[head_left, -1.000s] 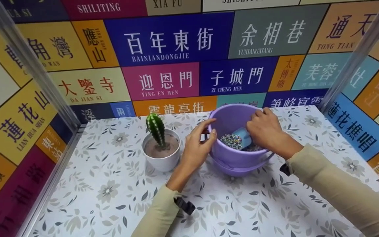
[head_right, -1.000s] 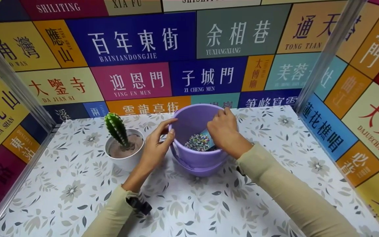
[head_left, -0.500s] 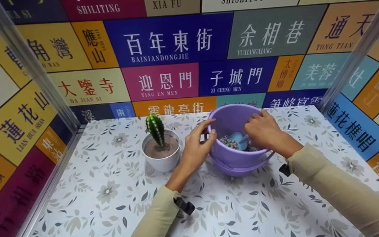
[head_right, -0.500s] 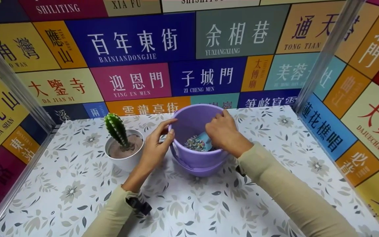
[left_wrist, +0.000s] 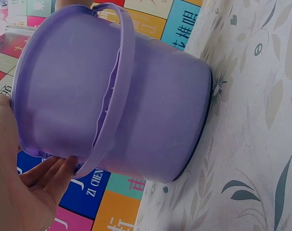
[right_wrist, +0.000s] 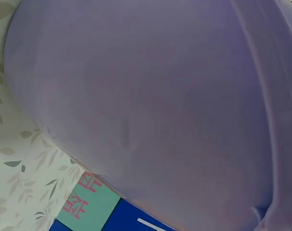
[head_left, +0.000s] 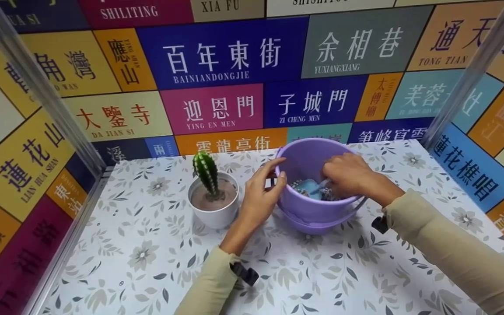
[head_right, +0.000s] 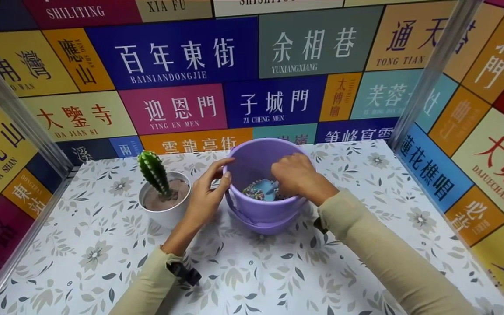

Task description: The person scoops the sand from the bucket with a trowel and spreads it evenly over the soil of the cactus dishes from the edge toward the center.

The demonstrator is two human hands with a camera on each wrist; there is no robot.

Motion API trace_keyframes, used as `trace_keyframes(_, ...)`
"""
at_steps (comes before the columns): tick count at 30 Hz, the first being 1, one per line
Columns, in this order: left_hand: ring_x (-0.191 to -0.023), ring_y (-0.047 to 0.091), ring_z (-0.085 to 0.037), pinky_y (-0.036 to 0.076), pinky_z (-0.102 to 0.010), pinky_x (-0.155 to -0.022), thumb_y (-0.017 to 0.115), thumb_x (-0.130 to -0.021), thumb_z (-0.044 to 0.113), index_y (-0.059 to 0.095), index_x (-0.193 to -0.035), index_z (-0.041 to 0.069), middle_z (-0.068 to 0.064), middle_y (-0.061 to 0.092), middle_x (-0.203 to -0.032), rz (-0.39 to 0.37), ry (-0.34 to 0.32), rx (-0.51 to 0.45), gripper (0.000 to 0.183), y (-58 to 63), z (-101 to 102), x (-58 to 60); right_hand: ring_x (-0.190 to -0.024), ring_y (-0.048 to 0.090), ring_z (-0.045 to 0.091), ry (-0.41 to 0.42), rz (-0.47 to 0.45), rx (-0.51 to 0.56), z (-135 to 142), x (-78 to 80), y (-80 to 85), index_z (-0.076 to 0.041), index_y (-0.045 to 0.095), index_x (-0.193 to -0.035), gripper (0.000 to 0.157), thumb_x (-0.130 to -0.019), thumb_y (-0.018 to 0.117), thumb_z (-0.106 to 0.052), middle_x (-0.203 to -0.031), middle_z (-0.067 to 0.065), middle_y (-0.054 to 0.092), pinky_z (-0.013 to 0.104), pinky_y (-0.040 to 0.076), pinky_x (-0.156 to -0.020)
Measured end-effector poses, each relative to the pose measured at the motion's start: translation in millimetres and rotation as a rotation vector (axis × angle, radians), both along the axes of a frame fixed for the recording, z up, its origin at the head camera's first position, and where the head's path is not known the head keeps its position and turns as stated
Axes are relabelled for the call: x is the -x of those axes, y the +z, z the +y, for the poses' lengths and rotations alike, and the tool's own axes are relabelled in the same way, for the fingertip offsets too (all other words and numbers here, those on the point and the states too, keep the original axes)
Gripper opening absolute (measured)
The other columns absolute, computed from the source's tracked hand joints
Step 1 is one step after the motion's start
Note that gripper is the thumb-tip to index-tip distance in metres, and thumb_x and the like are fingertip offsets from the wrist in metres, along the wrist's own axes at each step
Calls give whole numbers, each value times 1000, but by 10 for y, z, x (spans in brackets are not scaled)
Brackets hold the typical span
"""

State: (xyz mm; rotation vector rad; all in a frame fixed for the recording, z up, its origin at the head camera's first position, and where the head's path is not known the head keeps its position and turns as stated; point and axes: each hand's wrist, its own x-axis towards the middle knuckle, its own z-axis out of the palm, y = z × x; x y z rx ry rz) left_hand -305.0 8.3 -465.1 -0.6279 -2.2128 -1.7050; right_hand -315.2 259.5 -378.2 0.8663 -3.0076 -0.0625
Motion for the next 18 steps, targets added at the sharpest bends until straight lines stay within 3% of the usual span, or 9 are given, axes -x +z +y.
trace_keyframes(5, -113, 71, -12, 66, -26, -88, 63, -108, 36, 66, -148, 23, -10, 74, -129, 22, 2, 0, 42, 7, -8, -3, -79, 65, 27, 31, -59, 4, -5, 17, -7, -17, 84, -93, 23, -76, 76, -4, -91, 3, 78, 49, 54, -76)
trace_keyframes(10, -115, 71, -12, 65, -26, -90, 63, -108, 37, 66, -147, 27, -10, 73, -133, 13, -4, -7, 41, 11, -14, -1, -97, 71, 33, 33, -84, 39, 6, 15, -8, -15, 86, -106, 31, -79, 78, -5, -107, 7, 80, 54, 57, -90)
trace_keyframes(18, -116, 70, -14, 65, -27, -92, 64, -108, 37, 65, -148, 29, -11, 72, -135, -10, -20, -16, 41, 13, -10, -8, -109, 72, 37, 13, -149, 93, 59, 27, 31, -15, 85, -113, 25, -89, 79, -12, -113, 8, 81, 59, 54, -102)
